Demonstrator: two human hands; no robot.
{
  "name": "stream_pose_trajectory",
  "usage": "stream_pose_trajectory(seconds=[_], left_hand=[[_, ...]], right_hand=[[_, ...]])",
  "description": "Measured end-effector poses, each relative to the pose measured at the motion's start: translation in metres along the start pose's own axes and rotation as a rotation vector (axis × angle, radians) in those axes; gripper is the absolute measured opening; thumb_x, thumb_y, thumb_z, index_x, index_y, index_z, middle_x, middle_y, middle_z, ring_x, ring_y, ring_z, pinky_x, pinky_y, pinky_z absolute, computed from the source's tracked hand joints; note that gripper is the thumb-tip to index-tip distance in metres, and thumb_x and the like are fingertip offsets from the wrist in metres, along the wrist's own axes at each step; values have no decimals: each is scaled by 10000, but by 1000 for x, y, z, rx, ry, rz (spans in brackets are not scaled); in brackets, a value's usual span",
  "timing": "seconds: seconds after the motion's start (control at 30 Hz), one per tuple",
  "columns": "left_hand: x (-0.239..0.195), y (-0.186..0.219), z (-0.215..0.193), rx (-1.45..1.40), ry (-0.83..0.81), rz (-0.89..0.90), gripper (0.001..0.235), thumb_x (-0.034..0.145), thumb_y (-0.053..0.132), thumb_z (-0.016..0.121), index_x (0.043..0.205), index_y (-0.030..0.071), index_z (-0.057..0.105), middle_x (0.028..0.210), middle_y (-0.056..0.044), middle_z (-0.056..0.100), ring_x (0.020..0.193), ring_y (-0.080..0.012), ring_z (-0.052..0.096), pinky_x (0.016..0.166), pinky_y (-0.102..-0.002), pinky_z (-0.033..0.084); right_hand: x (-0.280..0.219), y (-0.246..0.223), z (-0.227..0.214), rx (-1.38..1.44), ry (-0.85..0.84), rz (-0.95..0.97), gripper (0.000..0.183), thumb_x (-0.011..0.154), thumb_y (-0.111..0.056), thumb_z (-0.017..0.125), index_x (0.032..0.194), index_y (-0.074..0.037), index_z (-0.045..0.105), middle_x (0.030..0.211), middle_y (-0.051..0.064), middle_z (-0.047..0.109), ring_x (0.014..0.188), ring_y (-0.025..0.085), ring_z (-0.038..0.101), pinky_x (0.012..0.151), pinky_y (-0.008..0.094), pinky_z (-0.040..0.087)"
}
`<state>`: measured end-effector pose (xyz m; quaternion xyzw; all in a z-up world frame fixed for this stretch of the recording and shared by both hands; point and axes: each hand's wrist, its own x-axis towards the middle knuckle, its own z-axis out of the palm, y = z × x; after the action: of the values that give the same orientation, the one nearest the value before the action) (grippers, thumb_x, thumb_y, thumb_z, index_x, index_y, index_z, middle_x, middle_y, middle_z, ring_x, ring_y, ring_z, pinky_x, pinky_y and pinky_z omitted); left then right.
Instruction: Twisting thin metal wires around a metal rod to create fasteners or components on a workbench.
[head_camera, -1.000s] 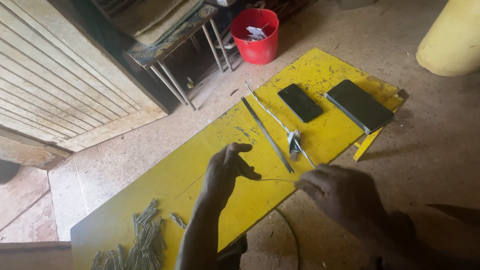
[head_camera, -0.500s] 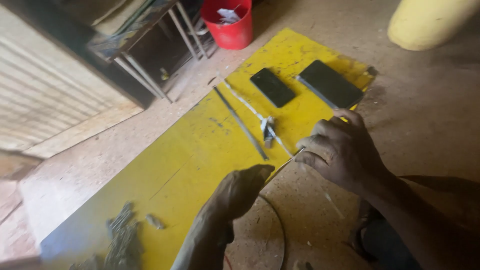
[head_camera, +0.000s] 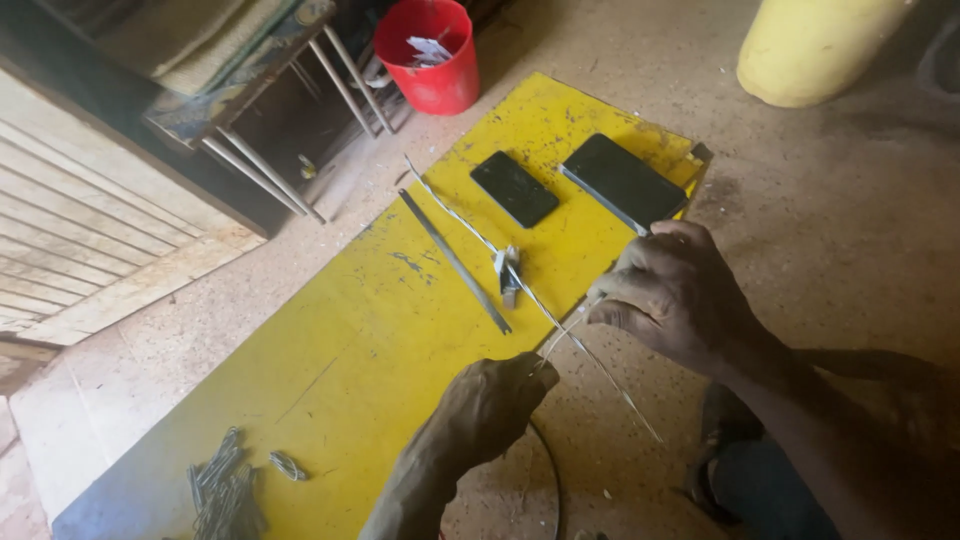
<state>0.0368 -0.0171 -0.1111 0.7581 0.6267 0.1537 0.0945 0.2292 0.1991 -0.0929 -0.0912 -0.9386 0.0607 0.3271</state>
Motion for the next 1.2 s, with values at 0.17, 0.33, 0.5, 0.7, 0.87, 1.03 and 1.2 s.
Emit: stream_pose_trajectory(seconds=[0.17, 0.33, 0.5, 0.7, 0.87, 1.03, 1.2], left_hand=[[9, 14, -25, -470, -9, -326, 336, 1126, 380, 426, 976, 117, 574, 986, -29, 570, 644, -243, 572, 533, -421, 490], [0, 20, -19, -444, 83, -424, 460, 1087, 282, 526, 1490, 61, 534, 739, -105, 774, 509, -240, 691, 508, -442, 622], [8, 18, -47, -240, -61, -572, 384, 1101, 266, 306, 1250, 143, 638, 902, -157, 752, 695, -398, 730, 594, -554, 553], [2, 7, -30, -208, -45, -630, 540, 1127, 283, 359, 1628, 92, 420, 832, -115, 711, 579, -253, 647, 516, -431, 535], [1, 10, -27, -213, 179, -466, 240, 1142, 248, 384, 1100, 148, 597, 626, -8, 589, 404, -177, 513, 392, -360, 392], [11, 25, -49, -462, 205, -665, 335, 1100, 360, 458, 990, 151, 695, 653, -37, 638, 524, -203, 553, 538, -396, 417], [7, 14, -43, -1041, 380, -583, 478, 1113, 366, 366, 1174, 27, 698, 698, -32, 659, 625, -169, 629, 657, -366, 595]], right_hand=[[11, -6, -4, 89, 30, 62, 267, 819, -403, 892, 972, -196, 822, 841, -52, 659, 784, 180, 618, 840, 490, 461], [4, -5, 3, 115, 36, 93, 317, 790, -345, 956, 996, -122, 865, 796, 13, 722, 669, 190, 639, 714, 429, 484], [11, -10, 4, -70, 126, 79, 252, 796, -328, 948, 1007, -253, 833, 828, -66, 632, 755, 220, 618, 818, 479, 457], [10, -18, 19, -134, 114, 89, 274, 797, -400, 953, 993, -253, 830, 827, -70, 584, 797, 190, 608, 819, 467, 410], [11, -17, 18, -129, 93, 184, 255, 849, -439, 905, 990, -237, 838, 868, -67, 666, 835, 212, 653, 819, 488, 434], [17, -25, 16, -10, 116, 249, 289, 901, -373, 883, 987, -100, 843, 933, 65, 786, 766, 270, 716, 645, 480, 503], [18, -50, 29, 224, -65, 525, 420, 1081, -395, 503, 1200, -104, 782, 1009, 95, 820, 771, 219, 781, 612, 350, 609]])
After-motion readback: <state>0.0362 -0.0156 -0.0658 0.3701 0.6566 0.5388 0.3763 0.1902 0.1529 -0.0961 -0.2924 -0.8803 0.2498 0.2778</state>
